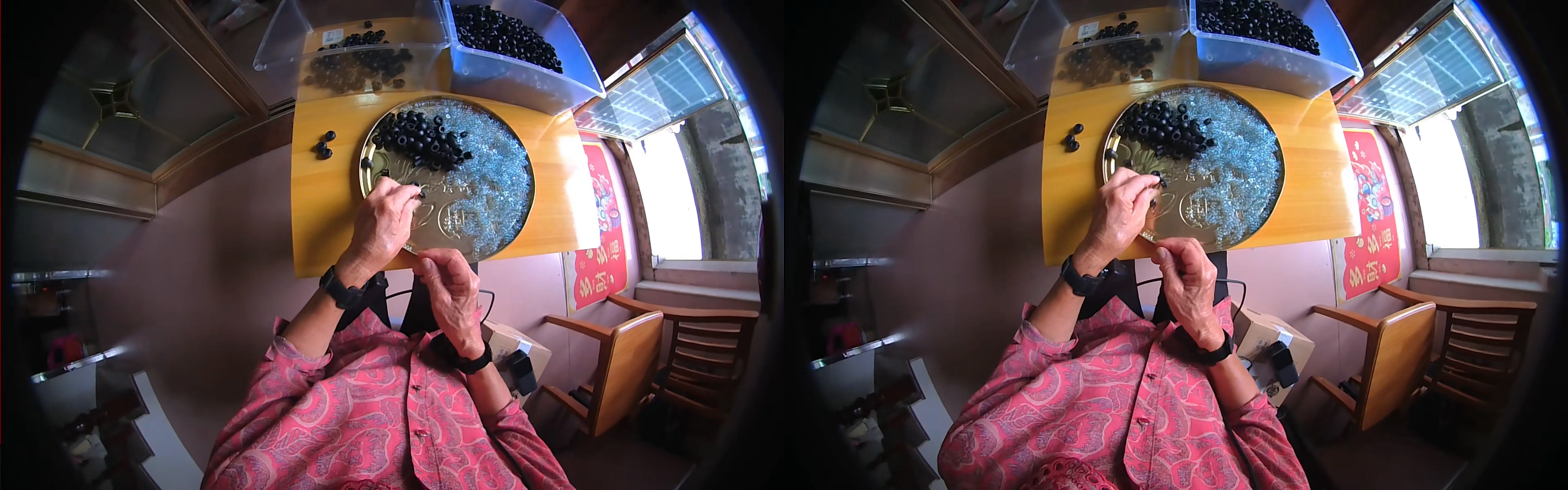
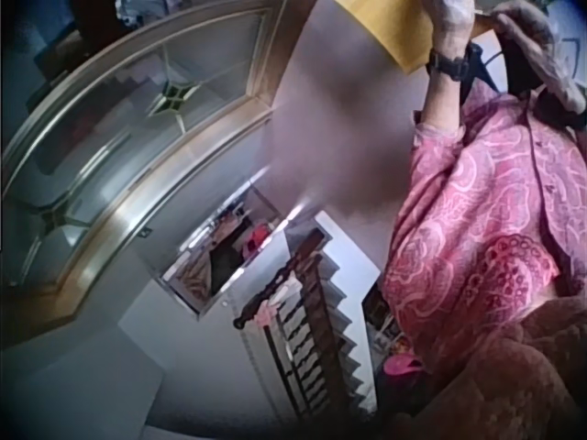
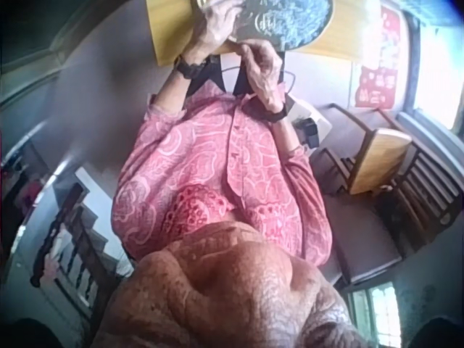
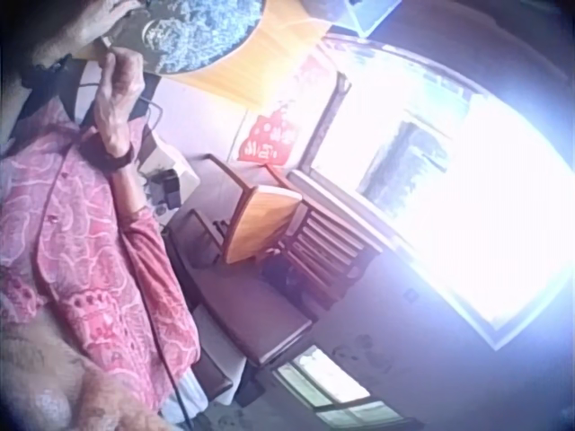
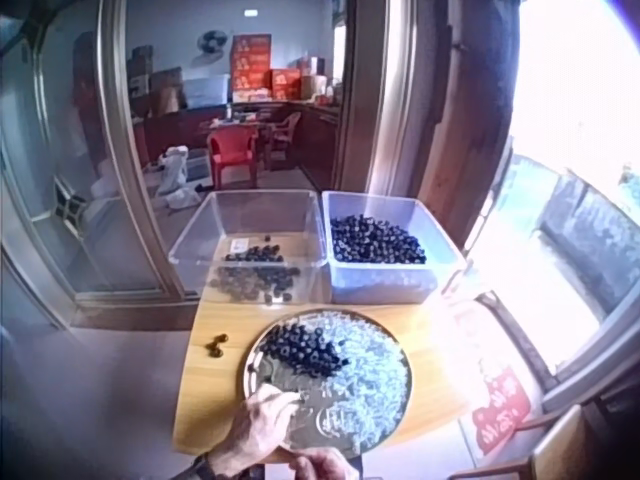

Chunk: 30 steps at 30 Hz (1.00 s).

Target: Sorting small black circular industrial or craft parts on a decorative gold plate.

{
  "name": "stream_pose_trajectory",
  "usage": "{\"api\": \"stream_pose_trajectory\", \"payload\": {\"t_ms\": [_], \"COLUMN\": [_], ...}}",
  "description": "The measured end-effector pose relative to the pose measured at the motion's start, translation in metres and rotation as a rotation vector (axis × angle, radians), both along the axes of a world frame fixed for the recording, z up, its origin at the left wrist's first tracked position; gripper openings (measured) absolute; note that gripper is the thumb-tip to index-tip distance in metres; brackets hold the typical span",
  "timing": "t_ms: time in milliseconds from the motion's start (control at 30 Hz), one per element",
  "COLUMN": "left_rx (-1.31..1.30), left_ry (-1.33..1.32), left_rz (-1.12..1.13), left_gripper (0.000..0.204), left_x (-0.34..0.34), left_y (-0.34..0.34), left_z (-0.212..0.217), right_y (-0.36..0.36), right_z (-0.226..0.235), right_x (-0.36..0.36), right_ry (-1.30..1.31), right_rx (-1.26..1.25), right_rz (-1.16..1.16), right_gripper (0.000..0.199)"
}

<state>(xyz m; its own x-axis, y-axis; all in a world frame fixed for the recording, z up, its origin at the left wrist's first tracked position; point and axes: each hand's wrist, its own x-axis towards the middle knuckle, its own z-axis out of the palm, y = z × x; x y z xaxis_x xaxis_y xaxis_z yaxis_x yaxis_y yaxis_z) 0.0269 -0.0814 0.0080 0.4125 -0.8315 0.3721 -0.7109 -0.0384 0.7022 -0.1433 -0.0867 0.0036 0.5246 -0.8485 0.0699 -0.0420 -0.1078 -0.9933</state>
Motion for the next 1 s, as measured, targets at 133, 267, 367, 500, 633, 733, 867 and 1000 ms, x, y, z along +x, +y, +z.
{"api": "stream_pose_trajectory", "payload": {"t_ms": [133, 267, 367, 500, 633, 733, 867, 1000], "left_rx": [0.071, 0.077, 0.099, 0.117, 0.085, -0.009, -0.028, -0.03], "left_ry": [-0.153, -0.149, -0.088, -0.062, -0.055, -0.055, 0.623, 1.033], "left_rz": [-0.004, -0.03, -0.047, -0.048, -0.027, 0.006, -0.039, -0.145], "left_gripper": [0.029, 0.029, 0.025, 0.019, 0.019, 0.018, 0.013, 0.017], "left_x": [0.009, 0.011, 0.013, 0.014, 0.016, 0.017, 0.013, 0.01], "left_y": [-0.011, -0.016, -0.017, -0.014, -0.01, -0.004, 0.011, 0.03], "left_z": [-0.004, -0.009, -0.011, -0.009, -0.009, -0.01, -0.001, 0.006], "right_y": [0.001, 0.003, 0.001, -0.006, -0.015, -0.02, -0.03, -0.041], "right_z": [0.0, 0.005, 0.007, 0.016, 0.013, 0.013, 0.013, 0.011], "right_x": [-0.001, 0.001, 0.0, 0.002, 0.007, 0.013, 0.022, 0.034], "right_ry": [0.005, 0.02, 0.043, 0.087, 0.114, 0.145, 0.235, 0.376], "right_rx": [0.012, -0.03, -0.048, -0.136, -0.29, -0.421, -0.598, -0.645], "right_rz": [0.016, 0.013, 0.017, 0.012, -0.008, -0.034, -0.074, -0.063], "right_gripper": [0.007, 0.008, 0.008, 0.01, 0.015, 0.017, 0.019, 0.028]}}
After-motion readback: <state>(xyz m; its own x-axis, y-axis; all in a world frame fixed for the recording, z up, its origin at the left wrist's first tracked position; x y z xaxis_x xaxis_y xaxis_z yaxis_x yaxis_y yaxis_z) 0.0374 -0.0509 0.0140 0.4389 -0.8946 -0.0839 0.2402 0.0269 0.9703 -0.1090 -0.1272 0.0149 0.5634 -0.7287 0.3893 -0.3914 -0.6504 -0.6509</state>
